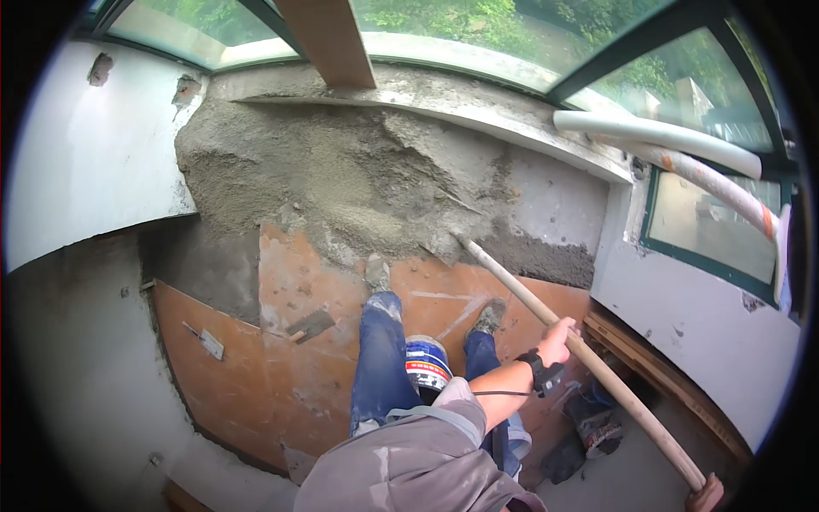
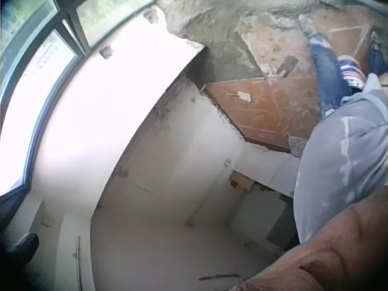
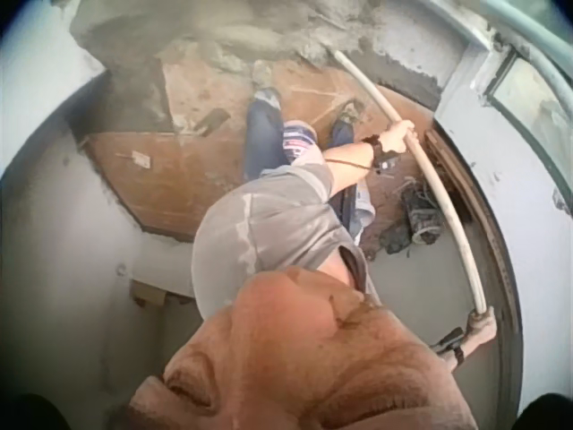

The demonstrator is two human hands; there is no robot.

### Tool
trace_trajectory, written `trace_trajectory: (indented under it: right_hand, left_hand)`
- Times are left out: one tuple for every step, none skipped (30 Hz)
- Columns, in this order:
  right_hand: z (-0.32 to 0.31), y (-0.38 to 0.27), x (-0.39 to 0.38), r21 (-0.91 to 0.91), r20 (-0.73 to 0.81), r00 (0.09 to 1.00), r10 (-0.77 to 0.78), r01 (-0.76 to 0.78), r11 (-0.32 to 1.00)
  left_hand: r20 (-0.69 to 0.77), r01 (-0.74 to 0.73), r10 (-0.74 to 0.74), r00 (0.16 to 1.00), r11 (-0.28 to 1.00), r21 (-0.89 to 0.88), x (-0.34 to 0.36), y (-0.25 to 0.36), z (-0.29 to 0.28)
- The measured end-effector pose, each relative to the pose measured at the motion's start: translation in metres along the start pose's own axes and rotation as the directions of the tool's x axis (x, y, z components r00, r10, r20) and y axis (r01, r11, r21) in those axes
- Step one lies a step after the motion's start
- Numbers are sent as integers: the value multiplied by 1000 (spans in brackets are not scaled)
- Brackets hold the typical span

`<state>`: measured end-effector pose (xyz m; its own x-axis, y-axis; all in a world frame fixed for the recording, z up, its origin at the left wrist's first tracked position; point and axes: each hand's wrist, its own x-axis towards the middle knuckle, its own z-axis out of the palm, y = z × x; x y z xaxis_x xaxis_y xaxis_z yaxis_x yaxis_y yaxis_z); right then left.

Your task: Spreading and leveling mortar on a floor using a shovel and long board.

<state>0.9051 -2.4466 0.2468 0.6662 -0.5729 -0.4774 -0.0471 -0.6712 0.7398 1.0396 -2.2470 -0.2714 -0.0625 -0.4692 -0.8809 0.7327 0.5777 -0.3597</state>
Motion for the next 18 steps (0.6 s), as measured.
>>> trace_trajectory:
  right_hand:
    - [53,12,8,57,-179,980,-88,100,993]
    - [111,30,8,69,-342,924,-171,207,976]
    - [115,4,46,134,-350,913,-208,269,954]
    - [55,-78,91,18,-642,719,-266,361,932]
    - [42,-103,97,37,-638,729,-248,351,936]
    - [48,-115,105,161,-503,830,-242,365,917]
    - [25,-157,118,212,-536,821,-195,354,911]
    - [3,-193,119,281,-434,891,-136,277,919]
    - [6,-218,112,332,-368,928,-58,189,924]
    - [8,-239,104,378,-345,925,-157,290,879]
    - [28,-254,81,369,-420,893,-159,329,869]
    - [42,-277,65,410,-555,830,-49,324,852]
    - [42,-294,52,464,-422,903,-79,290,837]
    - [53,-302,31,498,-273,959,-76,209,842]
    - [79,-311,19,528,-365,930,-47,248,812]
    - [87,-324,17,557,-260,965,-41,184,810]
    - [93,-335,13,578,-153,988,-38,121,807]
    - [98,-344,8,592,-147,988,-47,125,796]
  left_hand:
    - [88,58,-54,995,997,-49,11,37,-5]
    - [44,46,-43,998,997,-68,6,70,3]
    - [52,-31,37,998,994,-108,15,106,-13]
    - [88,-134,150,985,977,-168,26,149,-40]
    - [42,-122,131,990,977,-173,16,177,-37]
    - [118,-167,185,976,976,-142,14,205,-44]
    - [38,-178,187,982,969,-171,18,238,-64]
    - [12,-201,203,979,975,-97,12,259,-75]
    - [-8,-176,176,984,984,-29,2,275,-88]
    - [-100,-271,265,959,961,-56,4,288,-115]
    - [-203,-198,203,958,979,45,-10,288,-115]
    - [-206,-260,267,941,964,62,-12,292,-141]
    - [-215,-324,332,918,943,76,-12,299,-168]
    - [-223,-314,327,918,945,93,-22,299,-168]
    - [-268,-285,305,914,952,111,-32,299,-169]
    - [-317,-270,297,901,955,126,-45,304,-172]
    - [-332,-276,306,892,952,137,-53,305,-182]
    - [-367,-312,354,861,935,171,-63,305,-191]
